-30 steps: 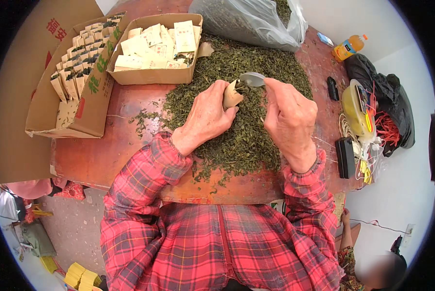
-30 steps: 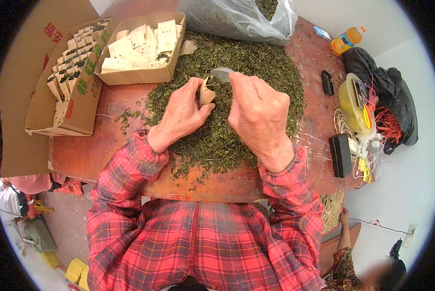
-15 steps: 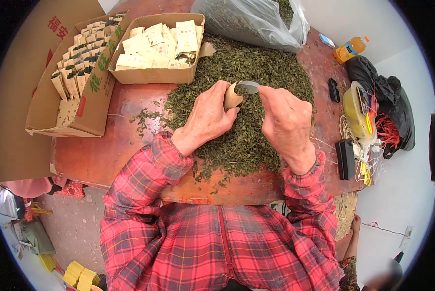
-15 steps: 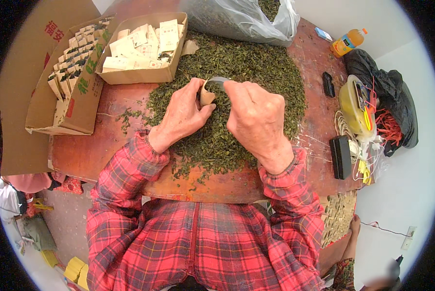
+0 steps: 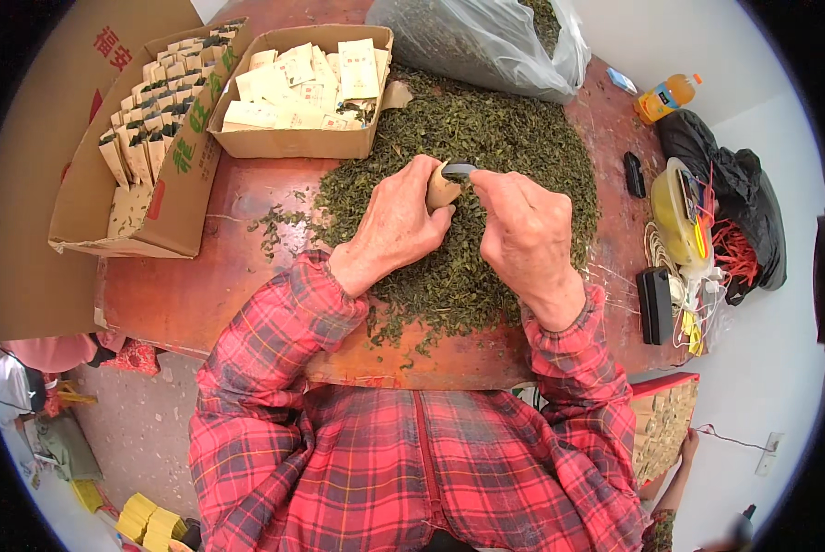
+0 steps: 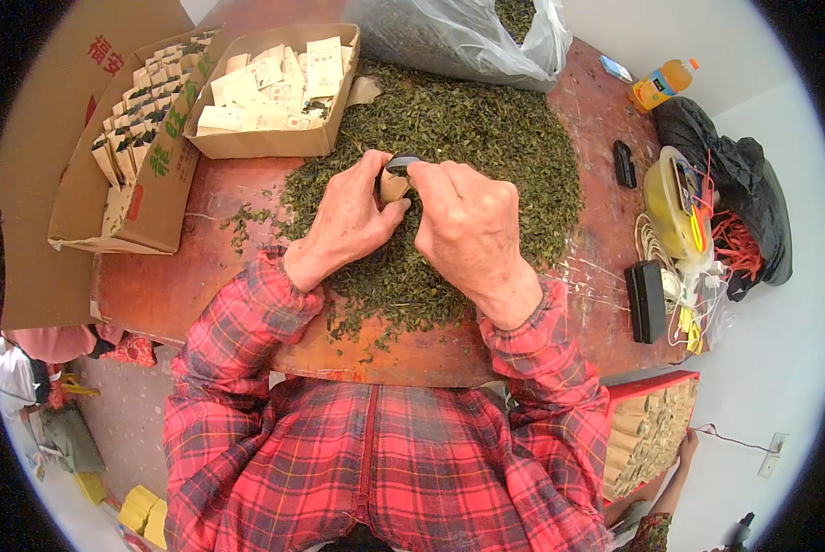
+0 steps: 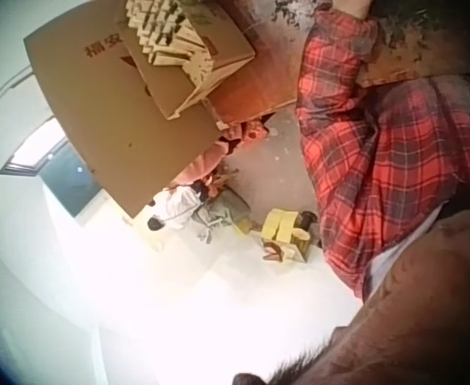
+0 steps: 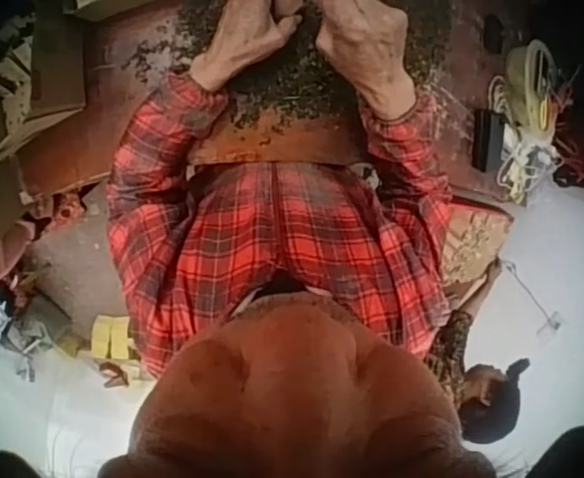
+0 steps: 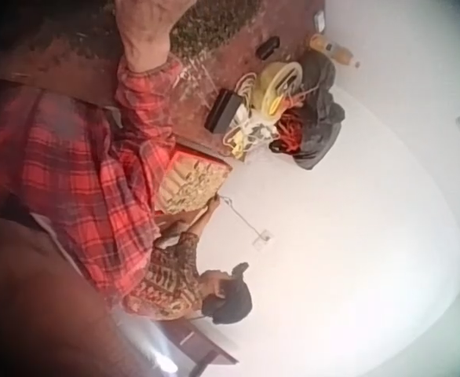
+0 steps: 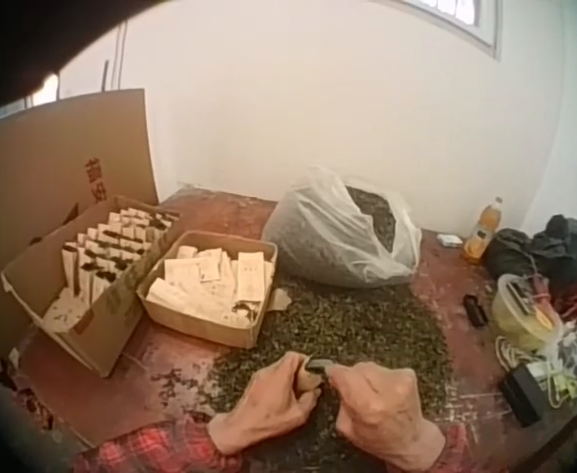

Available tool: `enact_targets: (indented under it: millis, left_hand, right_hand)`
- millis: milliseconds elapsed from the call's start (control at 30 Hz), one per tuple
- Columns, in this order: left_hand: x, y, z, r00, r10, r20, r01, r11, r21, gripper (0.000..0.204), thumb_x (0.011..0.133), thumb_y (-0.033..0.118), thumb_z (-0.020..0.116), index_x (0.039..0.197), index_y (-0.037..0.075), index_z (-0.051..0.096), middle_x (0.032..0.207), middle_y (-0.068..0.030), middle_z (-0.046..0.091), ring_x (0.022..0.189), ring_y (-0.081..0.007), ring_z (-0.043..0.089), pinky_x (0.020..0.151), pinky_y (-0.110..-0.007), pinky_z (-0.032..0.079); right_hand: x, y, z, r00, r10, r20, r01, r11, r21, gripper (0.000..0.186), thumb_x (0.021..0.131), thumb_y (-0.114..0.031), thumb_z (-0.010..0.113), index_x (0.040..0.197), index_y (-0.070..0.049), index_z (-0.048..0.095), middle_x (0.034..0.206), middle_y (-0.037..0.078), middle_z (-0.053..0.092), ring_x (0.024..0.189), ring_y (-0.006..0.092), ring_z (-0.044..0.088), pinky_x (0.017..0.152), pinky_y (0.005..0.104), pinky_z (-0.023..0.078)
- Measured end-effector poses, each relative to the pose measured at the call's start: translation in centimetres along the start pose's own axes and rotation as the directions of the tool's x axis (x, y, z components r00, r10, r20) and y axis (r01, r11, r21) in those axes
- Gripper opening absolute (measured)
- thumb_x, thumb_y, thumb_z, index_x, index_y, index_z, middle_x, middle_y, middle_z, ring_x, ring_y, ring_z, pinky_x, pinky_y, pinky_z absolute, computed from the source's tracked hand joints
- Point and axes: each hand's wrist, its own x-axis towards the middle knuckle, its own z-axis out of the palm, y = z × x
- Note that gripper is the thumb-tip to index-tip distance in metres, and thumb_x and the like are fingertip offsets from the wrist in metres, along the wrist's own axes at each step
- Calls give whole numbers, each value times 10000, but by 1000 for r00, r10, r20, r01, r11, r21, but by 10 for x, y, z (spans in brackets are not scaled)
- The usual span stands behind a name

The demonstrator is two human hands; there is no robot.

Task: Filling small wooden containers with dried green herbs/leaves using a spoon.

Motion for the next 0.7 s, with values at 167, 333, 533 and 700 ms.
enact_targets:
  millis: [167,333,533,700]
  left_hand:
    - [0,0,-1,1000,-15,3,15,1000,3,431,785,58,739,1159,1,532,873,-224,635,768,-437,637,669,-478,506]
    - [2,10,-5,999,-41,17,41,998,-37,345,803,30,683,1102,-9,516,884,-275,645,845,-511,638,721,-533,515]
    - [1,4,-3,1000,-13,-8,13,1000,-11,391,801,57,714,1119,-14,499,855,-271,637,818,-507,635,689,-530,509]
    - [1,-2,-3,999,11,-32,-11,1000,-3,447,802,84,741,1162,-27,502,841,-267,641,802,-497,643,672,-522,511]
  right_hand:
    - [-1,3,8,1000,7,-15,-6,999,31,279,727,66,652,990,-24,676,790,107,670,696,300,680,579,406,545]
    - [-2,-2,10,1000,17,-20,-15,997,69,246,814,114,681,1029,-5,670,794,144,681,671,323,682,571,392,519]
    - [-2,-2,16,999,7,-40,-4,998,70,249,825,112,678,1044,-5,680,799,143,687,678,314,692,579,378,525]
    - [-2,-5,19,1000,18,-25,-16,996,91,239,834,108,678,1044,-5,688,807,145,694,689,314,699,586,375,531]
